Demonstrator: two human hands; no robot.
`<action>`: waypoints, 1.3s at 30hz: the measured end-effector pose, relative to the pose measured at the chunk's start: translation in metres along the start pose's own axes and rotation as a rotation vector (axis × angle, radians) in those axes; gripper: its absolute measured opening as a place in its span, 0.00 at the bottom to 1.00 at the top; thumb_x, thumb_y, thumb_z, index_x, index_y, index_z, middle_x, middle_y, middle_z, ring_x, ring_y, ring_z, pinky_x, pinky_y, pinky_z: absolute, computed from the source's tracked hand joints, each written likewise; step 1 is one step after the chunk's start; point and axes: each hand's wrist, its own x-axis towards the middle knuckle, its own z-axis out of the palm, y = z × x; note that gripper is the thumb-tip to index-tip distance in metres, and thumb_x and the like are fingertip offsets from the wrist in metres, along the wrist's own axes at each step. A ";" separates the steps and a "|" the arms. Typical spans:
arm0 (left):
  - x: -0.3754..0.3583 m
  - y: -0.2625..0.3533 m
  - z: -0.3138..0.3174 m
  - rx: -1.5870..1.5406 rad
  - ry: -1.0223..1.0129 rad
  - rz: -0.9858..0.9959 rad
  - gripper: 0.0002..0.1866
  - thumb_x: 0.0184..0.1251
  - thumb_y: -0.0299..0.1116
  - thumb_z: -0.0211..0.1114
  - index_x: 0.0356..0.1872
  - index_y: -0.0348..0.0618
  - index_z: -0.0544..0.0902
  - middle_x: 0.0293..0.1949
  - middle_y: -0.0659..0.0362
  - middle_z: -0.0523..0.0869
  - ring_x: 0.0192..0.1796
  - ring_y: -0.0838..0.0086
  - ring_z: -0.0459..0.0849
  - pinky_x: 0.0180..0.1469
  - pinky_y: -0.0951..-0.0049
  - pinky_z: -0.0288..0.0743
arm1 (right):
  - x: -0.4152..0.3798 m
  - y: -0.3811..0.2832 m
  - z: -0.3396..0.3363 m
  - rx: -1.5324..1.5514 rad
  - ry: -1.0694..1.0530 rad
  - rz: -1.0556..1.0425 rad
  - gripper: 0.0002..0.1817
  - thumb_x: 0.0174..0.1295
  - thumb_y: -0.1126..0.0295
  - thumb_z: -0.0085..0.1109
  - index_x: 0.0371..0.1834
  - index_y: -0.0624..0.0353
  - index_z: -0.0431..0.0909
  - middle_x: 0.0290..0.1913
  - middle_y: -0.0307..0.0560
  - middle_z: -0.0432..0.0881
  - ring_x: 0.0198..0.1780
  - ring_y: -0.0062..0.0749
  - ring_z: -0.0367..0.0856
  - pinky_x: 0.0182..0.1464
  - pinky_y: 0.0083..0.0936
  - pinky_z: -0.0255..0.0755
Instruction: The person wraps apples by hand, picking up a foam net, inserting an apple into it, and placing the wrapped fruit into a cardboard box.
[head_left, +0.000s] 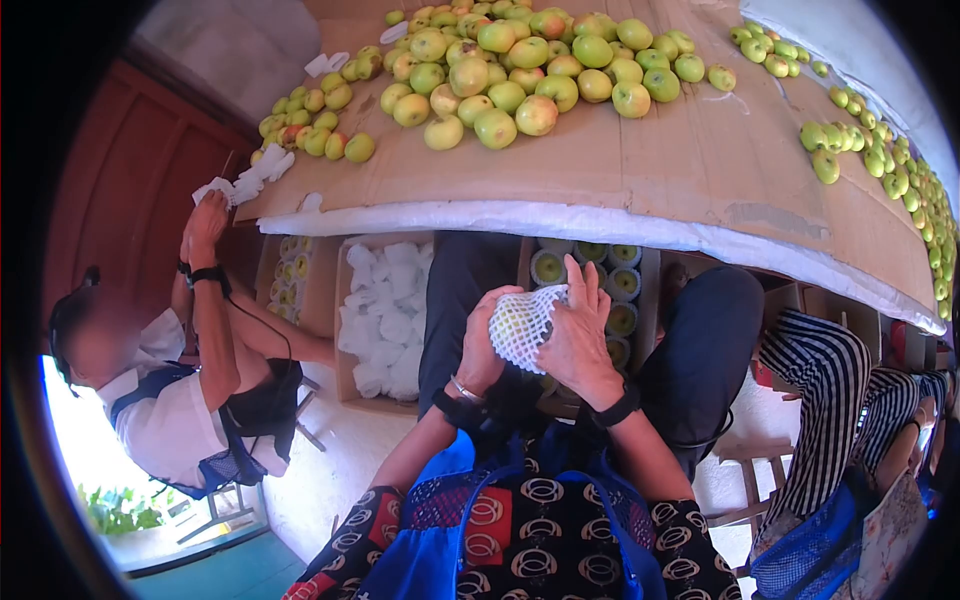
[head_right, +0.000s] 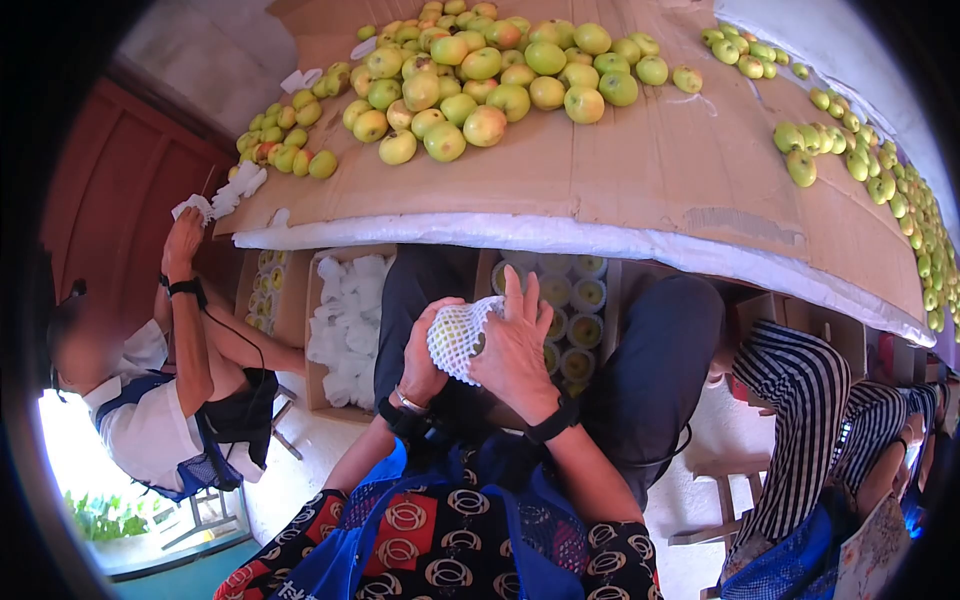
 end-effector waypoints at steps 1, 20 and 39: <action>-0.001 -0.001 -0.001 0.001 0.002 -0.002 0.23 0.71 0.42 0.37 0.59 0.37 0.66 0.51 0.50 0.78 0.53 0.67 0.78 0.58 0.67 0.70 | 0.000 -0.001 0.001 0.002 -0.002 0.001 0.23 0.30 0.65 0.70 0.31 0.69 0.81 0.67 0.65 0.52 0.68 0.66 0.47 0.62 0.52 0.46; -0.003 0.008 0.000 -0.248 0.047 -0.005 0.20 0.70 0.45 0.43 0.49 0.38 0.71 0.45 0.54 0.79 0.50 0.70 0.78 0.53 0.68 0.72 | -0.006 0.005 0.004 0.542 0.151 -0.060 0.20 0.43 0.65 0.70 0.42 0.54 0.79 0.64 0.58 0.62 0.66 0.56 0.57 0.65 0.42 0.52; -0.010 0.007 0.003 0.376 0.028 0.112 0.15 0.68 0.34 0.47 0.47 0.37 0.76 0.39 0.61 0.80 0.40 0.81 0.77 0.43 0.79 0.72 | -0.005 -0.001 0.002 0.292 -0.068 -0.084 0.30 0.46 0.58 0.66 0.53 0.56 0.70 0.60 0.58 0.66 0.61 0.50 0.64 0.63 0.40 0.55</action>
